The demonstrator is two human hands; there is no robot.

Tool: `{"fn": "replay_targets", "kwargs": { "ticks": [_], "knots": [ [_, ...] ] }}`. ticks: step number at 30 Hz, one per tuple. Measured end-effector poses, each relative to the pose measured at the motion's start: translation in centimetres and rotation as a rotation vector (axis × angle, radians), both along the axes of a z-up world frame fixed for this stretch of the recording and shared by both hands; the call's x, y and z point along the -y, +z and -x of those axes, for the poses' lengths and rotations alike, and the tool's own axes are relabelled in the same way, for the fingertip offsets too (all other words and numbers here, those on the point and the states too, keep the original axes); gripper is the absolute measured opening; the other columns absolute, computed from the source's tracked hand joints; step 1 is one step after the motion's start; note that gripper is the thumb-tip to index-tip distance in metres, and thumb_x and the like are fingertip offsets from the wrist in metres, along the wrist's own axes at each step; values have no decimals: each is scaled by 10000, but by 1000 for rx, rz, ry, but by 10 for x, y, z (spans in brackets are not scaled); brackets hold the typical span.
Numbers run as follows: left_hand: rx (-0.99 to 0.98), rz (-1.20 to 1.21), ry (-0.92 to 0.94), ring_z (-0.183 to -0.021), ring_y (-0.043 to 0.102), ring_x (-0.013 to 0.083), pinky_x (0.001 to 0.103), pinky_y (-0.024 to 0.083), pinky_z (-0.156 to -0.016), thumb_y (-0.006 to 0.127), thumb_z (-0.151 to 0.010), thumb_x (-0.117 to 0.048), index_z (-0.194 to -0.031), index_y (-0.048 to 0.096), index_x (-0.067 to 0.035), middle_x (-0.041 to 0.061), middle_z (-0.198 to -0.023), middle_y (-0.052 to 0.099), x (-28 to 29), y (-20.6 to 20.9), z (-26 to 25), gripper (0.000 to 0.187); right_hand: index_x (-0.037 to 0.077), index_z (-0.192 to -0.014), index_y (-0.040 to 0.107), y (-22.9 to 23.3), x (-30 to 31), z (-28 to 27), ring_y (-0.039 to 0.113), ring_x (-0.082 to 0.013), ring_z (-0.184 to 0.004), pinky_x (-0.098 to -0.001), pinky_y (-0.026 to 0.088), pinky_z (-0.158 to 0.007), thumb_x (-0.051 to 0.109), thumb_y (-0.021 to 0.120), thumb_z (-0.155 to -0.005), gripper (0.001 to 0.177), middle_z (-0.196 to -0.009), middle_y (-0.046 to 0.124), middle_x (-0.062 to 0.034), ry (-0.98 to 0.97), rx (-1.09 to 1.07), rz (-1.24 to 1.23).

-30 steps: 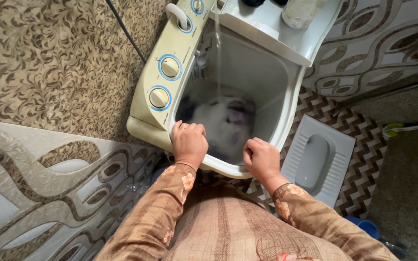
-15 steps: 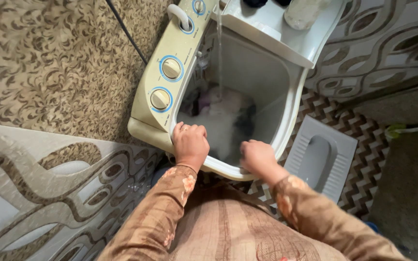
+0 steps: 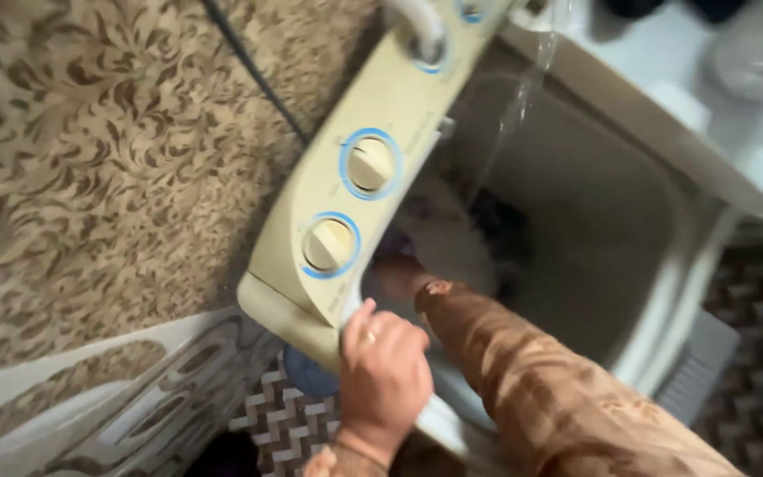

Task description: Washing clothes using a small washing machine and buckets in a bathroom.

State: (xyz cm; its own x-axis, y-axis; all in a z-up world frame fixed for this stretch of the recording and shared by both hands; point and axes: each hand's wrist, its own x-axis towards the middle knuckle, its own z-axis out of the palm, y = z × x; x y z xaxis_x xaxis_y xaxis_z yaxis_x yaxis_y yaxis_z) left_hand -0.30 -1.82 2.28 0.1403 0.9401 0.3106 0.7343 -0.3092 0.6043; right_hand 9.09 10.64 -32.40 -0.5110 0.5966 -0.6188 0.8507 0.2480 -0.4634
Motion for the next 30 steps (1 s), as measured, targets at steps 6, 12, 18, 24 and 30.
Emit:
{"fn": "replay_targets", "kwargs": {
  "ticks": [6,12,18,24,30],
  "knots": [
    [23,16,-46,-959,662,252,513,425,-1101,633,-766,-48,-807,628,-110,51,-867,637,8,-11,3,75,63,-1012,706,-35,-12,60,664,-309,-867,-428,517,-761,200,522,-993,230,-1002,696,-149,-139,-187,159],
    [52,20,-1,-920,655,266,495,436,-1072,647,-777,-40,-780,624,-106,50,-832,643,2,-3,1,69,60,-975,713,-13,-6,12,627,-271,-788,-398,488,-693,209,556,-976,217,-925,673,-123,-372,-291,290],
    [-9,-13,46,-892,650,265,481,446,-1046,643,-743,-32,-719,619,-124,53,-770,623,-2,-3,-3,99,57,-938,721,34,-12,-56,589,-234,-710,-369,458,-625,219,589,-958,210,-847,650,-96,-648,-395,375],
    [-39,-38,31,-835,626,288,481,451,-1025,648,-740,-63,-669,598,-114,70,-721,595,-7,-12,-4,101,54,-901,729,105,-9,-112,551,-197,-631,-339,428,-558,229,622,-941,209,-770,627,-70,-904,-532,447],
    [-63,-102,38,-807,631,306,467,455,-984,655,-751,-75,-648,620,-119,80,-705,613,-13,-29,-6,117,51,-863,737,224,11,-168,513,-161,-552,-310,398,-490,239,655,-923,214,-693,604,-44,-1140,-684,496]
  ]
}}
